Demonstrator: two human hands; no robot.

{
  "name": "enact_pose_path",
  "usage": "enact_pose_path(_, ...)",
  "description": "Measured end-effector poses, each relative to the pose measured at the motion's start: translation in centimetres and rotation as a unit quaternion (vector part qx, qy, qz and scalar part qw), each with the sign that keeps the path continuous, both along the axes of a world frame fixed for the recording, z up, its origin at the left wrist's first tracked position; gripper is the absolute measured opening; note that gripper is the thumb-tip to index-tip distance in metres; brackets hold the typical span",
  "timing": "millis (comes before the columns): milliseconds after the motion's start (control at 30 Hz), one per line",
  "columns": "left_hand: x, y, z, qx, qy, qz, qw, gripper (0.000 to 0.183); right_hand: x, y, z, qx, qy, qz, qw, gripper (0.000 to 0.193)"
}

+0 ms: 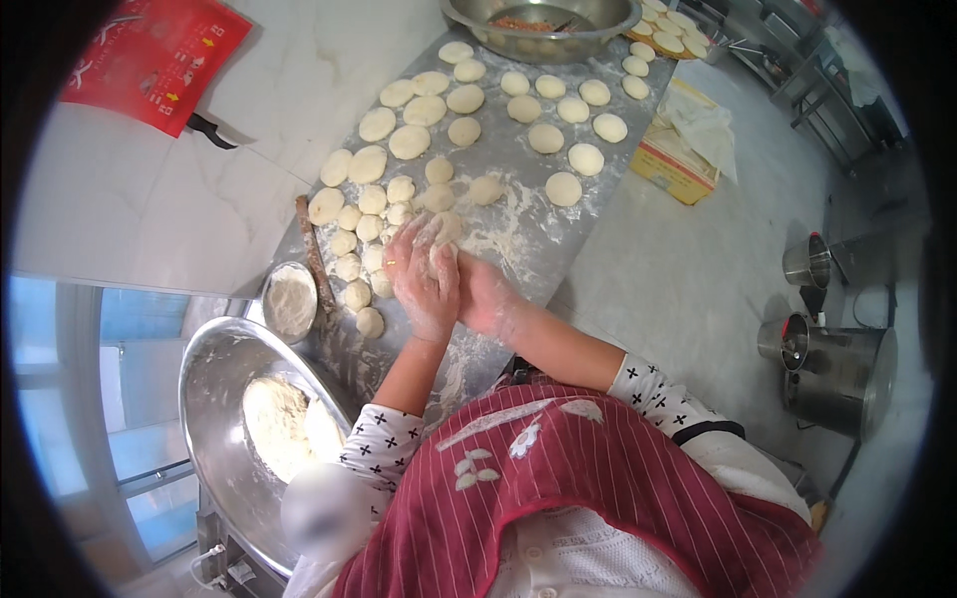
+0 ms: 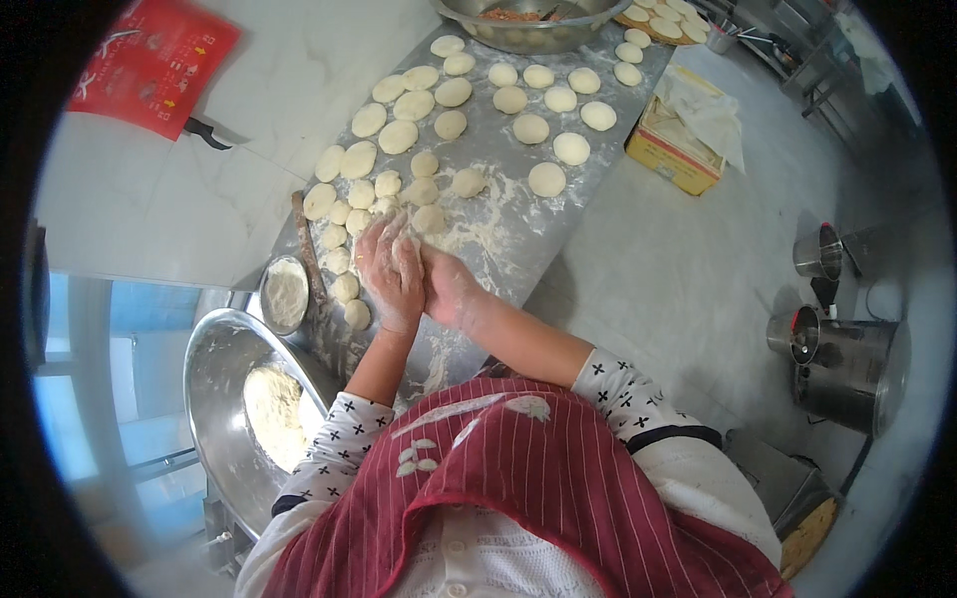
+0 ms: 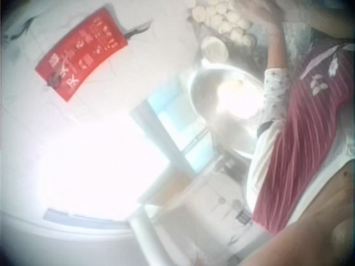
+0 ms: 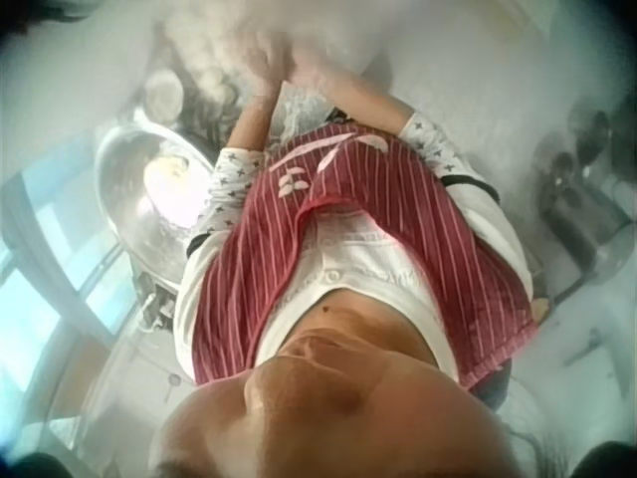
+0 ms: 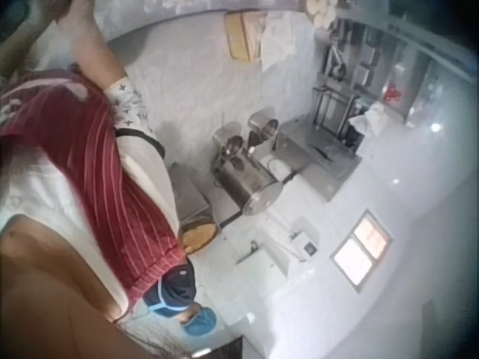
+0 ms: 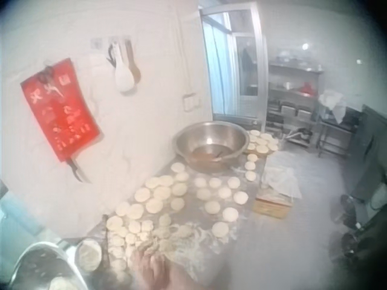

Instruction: The person rolls small dough balls into flat circular discs using a rolling pin on a floured metal countertop. The person repeatedly flattens the dough, rotates it, and places the finished discs on the counter.

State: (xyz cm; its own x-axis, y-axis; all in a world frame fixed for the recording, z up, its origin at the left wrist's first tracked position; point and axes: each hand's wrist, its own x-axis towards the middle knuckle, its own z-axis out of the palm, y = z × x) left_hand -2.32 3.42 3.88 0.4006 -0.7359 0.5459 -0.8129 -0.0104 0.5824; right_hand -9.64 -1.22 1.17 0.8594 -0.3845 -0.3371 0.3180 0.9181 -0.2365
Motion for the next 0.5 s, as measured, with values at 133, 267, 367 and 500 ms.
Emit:
enact_pose_path(133, -2.4, 1.9, -0.4, -0.019, -0.041, -0.058, 0.997, 0.023, -1.6, -2.7, -0.5, 0.054, -0.123, 0.060, 0.989, 0.069)
enact_pose_path(267, -4.0, 1.1, -1.3, -0.008, 0.088, 0.015, 0.996, 0.017, -0.8, -0.5, -5.3, -0.412, -0.019, -0.011, 0.911, 0.063)
enact_pose_path(367, -1.3, 1.1, -1.7, -0.013, 0.048, 0.033, 0.998, 0.017, -1.7, -1.0, -1.0, 0.018, 0.036, 0.035, 0.999, 0.061)
enact_pose_path(500, -4.7, 2.9, -0.8, -0.028, 0.052, -0.117, 0.991, 0.017, -2.3, -1.3, -3.4, 0.088, -0.066, 0.124, 0.986, 0.065)
